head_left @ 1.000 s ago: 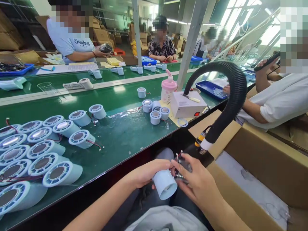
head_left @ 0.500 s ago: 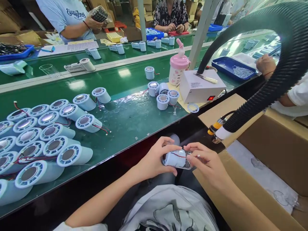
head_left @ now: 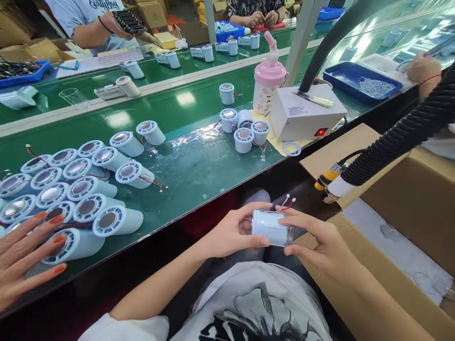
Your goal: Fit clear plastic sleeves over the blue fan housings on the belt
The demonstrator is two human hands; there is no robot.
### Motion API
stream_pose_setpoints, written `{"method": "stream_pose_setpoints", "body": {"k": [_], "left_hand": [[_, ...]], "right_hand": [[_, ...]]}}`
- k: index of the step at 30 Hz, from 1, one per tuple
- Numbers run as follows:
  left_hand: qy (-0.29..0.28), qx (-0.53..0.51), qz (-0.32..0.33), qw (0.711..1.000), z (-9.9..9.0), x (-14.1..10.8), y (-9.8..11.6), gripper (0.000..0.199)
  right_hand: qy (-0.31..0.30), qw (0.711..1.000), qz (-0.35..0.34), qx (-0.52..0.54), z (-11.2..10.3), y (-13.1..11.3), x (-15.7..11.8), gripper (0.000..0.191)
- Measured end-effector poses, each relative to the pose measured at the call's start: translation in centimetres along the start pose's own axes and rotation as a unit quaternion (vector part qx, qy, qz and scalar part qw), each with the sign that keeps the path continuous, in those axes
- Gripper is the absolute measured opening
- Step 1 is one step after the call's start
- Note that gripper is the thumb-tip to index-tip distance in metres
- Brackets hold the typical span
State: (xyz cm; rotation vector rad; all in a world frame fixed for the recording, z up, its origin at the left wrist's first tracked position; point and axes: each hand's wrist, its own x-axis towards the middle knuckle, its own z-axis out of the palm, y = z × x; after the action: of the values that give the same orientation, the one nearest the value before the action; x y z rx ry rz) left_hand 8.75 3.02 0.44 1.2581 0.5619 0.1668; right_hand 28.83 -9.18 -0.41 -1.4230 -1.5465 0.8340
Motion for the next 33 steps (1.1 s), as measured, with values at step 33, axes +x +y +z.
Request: {"method": "stream_pose_setpoints", "body": {"k": [33], "left_hand": [[-0.031, 0.090, 0.109, 0.990, 0.7, -1.1, 1.0, 0.071]], "right_hand": [[-0.038, 0.886, 0.273, 0.372, 0.4, -0.7, 0.0, 0.043]]}}
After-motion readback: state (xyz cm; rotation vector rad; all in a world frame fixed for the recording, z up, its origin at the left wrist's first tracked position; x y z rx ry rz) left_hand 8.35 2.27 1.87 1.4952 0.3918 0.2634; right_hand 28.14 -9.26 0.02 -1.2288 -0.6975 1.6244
